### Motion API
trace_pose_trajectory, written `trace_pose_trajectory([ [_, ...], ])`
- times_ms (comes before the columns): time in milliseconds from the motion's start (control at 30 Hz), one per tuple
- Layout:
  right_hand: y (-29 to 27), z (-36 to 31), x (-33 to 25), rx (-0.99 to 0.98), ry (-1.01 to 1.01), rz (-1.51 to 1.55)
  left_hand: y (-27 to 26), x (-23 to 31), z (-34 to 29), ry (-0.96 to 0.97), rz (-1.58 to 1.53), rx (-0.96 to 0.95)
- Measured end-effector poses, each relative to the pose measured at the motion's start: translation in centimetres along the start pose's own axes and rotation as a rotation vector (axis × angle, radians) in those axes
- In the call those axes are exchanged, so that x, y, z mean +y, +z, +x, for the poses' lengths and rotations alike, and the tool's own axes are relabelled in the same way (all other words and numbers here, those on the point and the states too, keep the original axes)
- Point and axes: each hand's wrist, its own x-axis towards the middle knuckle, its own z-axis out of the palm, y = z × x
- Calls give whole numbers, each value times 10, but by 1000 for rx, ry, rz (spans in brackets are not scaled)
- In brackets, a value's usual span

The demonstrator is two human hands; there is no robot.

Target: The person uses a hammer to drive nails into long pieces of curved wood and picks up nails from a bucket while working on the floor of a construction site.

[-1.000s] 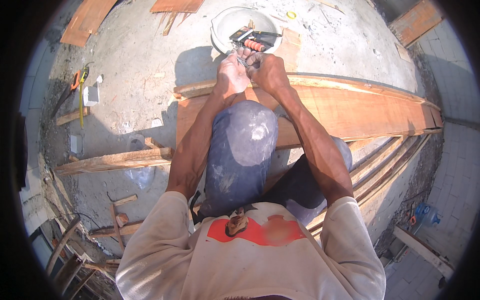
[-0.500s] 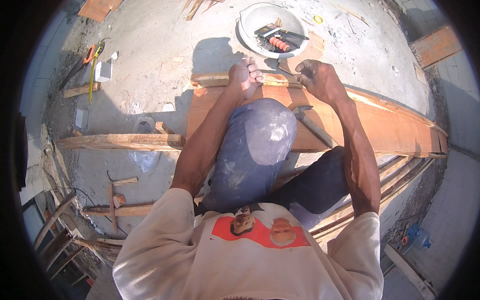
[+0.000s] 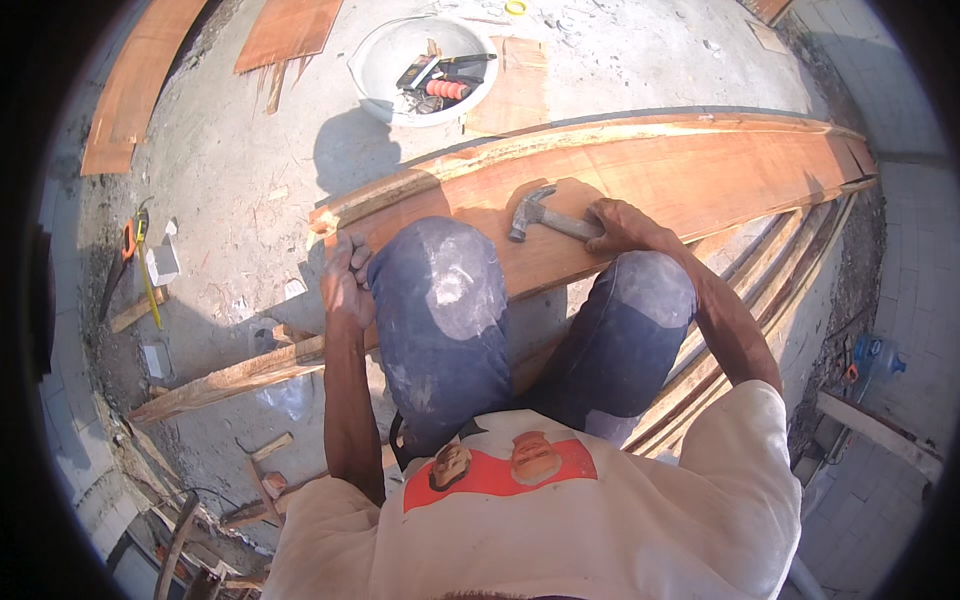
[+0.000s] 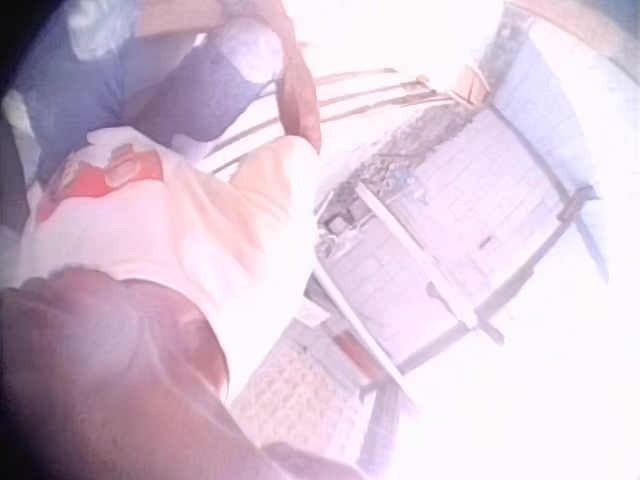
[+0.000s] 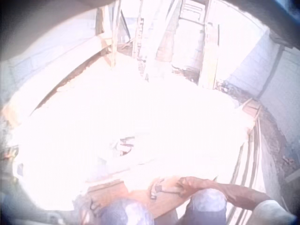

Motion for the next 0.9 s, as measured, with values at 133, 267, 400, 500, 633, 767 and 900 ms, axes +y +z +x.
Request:
trace_pose_trajectory([
  [133, -3, -4, -6, 44, 152, 23, 42, 19, -14, 108, -89, -118],
  [267, 15, -14, 10, 58, 60, 65, 123, 39, -41, 478, 202, -433],
  [400, 18, -18, 20, 84, -43, 35, 184, 41, -62, 322, 306, -651],
  [500, 9, -37, 32, 112, 27, 112, 198, 21, -53, 487, 705, -573],
  [633, 20, -108, 72, 229, 166, 290, 248, 17, -76, 381, 762, -452],
  [767, -57, -252, 61, 332, 353, 514, 282, 42, -105, 196, 942, -306],
  [900, -114, -443, 9, 540, 453, 709, 320, 38, -168, 44, 1053, -449],
])
